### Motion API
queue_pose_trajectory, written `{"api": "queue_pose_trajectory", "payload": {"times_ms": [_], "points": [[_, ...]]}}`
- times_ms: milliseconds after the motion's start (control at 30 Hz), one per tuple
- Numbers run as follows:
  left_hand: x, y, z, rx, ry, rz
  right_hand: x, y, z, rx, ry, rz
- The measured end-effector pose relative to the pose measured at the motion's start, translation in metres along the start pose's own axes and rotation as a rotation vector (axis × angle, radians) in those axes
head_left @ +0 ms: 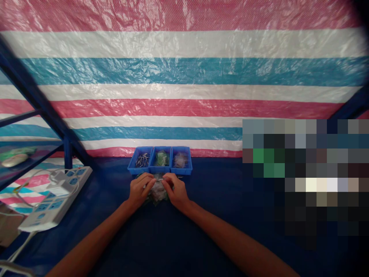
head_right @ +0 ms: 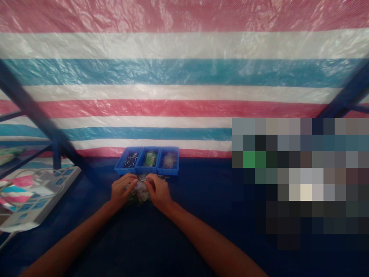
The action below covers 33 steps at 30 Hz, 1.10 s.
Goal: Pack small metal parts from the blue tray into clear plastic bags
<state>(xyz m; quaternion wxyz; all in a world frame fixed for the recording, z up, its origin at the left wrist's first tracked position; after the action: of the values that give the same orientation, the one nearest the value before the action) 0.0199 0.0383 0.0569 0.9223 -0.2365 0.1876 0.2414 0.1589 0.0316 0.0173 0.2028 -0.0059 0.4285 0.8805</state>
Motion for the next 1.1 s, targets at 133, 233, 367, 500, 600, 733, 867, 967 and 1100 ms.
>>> {"api": "queue_pose_trajectory", "payload": {"times_ms": [133, 233, 367, 500, 600, 733, 867, 967, 1100], "points": [[-0.0006, -0.0013, 0.0003, -0.005, 0.005, 0.003, 0.0003, 0.0004, 0.0004, -0.012, 0.004, -0.013], [-0.0004, -0.0006, -0.0002, -0.012, 0.009, 0.002, 0.0006, 0.0029, 0.0013, -0.028, 0.012, -0.022], [-0.0008, 0.0017, -0.0004, -0.025, 0.009, -0.012, 0.0023, 0.0046, 0.0009, -0.045, 0.026, -0.017], [-0.0023, 0.0006, -0.0004, -0.014, 0.002, -0.068, 0.002, 0.0045, -0.0002, -0.055, 0.019, -0.033], [-0.0042, -0.0017, -0.0003, -0.004, -0.017, -0.1, 0.0001, 0.0056, -0.0005, -0.068, 0.005, -0.033], [-0.0046, -0.0032, 0.0, -0.009, -0.031, -0.07, -0.0012, 0.0052, -0.0004, -0.056, -0.001, -0.035], [-0.0048, -0.0031, 0.0005, -0.014, -0.045, -0.059, -0.0007, 0.0062, 0.0001, -0.058, 0.006, -0.035], [-0.0035, -0.0025, 0.0004, -0.017, -0.032, -0.069, 0.0009, 0.0077, 0.0006, -0.072, 0.026, -0.031], [-0.0033, -0.0042, 0.0004, -0.008, -0.035, -0.08, 0.0034, 0.0075, 0.0004, -0.087, 0.043, -0.029]]}}
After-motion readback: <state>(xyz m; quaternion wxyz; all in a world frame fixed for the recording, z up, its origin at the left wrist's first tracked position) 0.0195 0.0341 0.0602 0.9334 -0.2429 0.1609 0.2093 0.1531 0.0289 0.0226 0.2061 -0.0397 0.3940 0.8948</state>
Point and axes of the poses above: each hand's wrist, its own z-axis towards the middle knuckle, its own x-axis out of the palm, y = z × x, the point moved 8 cm from there along z, towards the middle knuckle, and after that the axes turned 12 degrees about -y, right-handed, at the moved point
